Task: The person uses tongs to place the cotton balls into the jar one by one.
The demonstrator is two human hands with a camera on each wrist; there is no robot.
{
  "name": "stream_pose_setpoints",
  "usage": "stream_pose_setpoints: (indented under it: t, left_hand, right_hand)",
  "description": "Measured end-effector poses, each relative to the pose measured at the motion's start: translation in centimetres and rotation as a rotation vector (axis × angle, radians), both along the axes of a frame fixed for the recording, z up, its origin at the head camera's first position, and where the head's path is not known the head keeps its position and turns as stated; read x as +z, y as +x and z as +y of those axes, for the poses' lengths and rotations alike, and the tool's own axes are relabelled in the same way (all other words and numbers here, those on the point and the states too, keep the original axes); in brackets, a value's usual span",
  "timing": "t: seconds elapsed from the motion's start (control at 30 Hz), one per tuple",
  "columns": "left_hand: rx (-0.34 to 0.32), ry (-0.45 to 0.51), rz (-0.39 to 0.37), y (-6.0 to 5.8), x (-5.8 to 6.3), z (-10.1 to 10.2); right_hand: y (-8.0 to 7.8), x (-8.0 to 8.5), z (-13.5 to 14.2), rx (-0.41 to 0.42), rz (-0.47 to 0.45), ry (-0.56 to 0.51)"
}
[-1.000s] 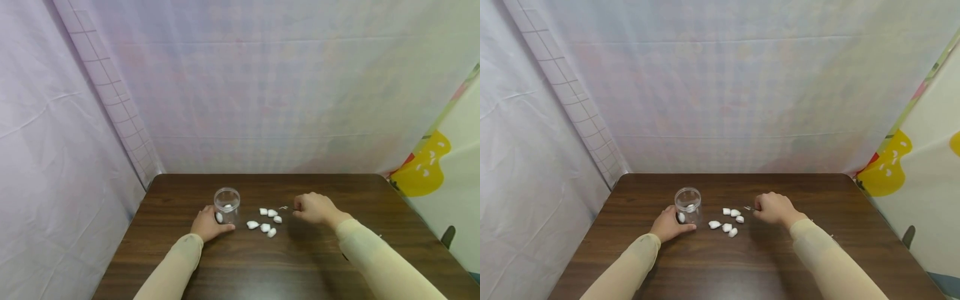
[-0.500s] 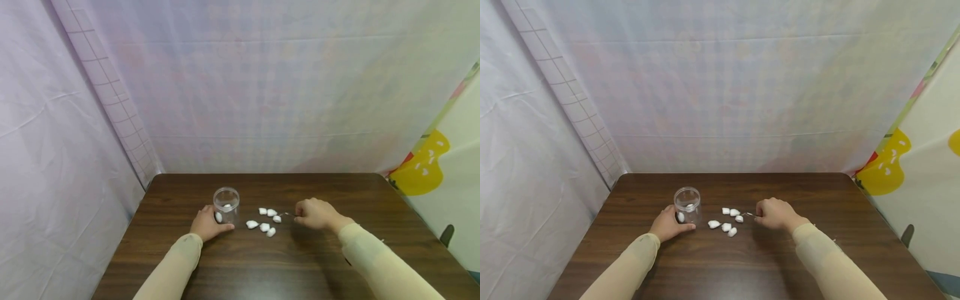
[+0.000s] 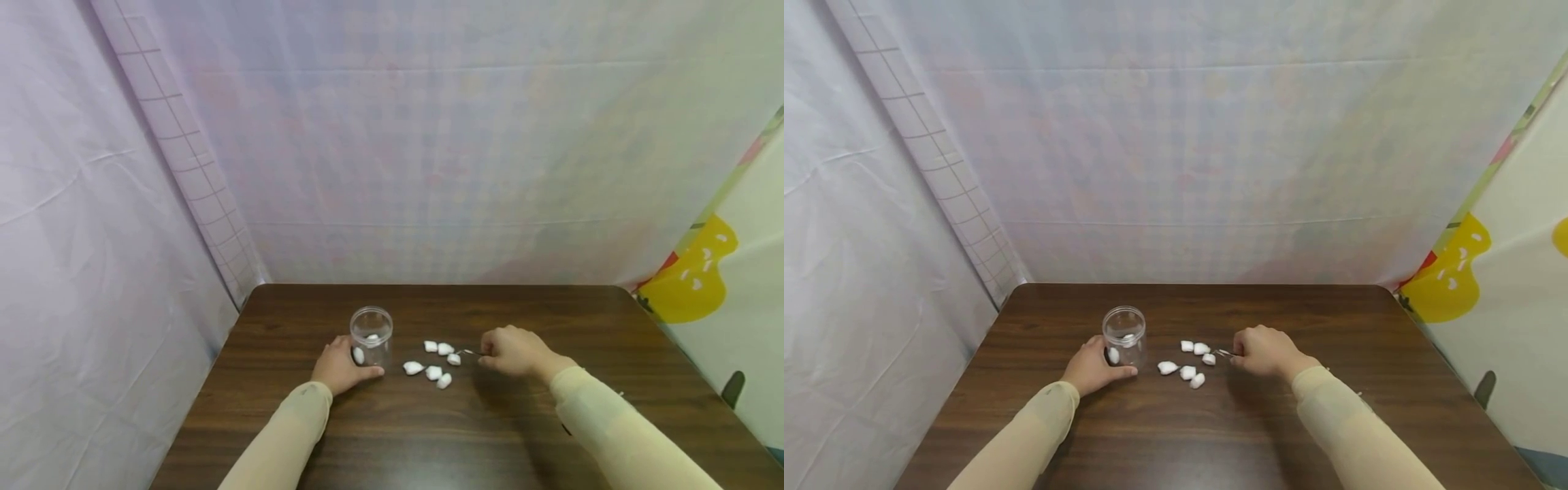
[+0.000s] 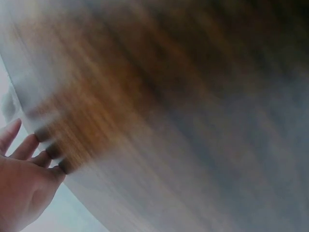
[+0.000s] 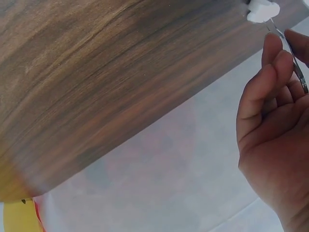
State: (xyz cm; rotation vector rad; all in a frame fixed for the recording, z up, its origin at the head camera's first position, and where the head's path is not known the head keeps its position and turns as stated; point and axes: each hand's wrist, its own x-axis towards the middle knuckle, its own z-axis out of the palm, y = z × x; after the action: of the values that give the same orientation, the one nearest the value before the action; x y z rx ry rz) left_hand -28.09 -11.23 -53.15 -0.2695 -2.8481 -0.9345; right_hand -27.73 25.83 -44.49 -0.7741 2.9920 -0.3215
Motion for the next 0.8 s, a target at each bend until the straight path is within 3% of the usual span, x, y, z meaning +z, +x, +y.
stream_pose_setpoints:
  t: [0.8]
  left_hand:
    - [-0.003, 0.004, 0.000, 0.18, 0.33, -0.06]
  right_hand:
    - [0.19, 0.17, -0.33, 0.007, -0.027, -0.002]
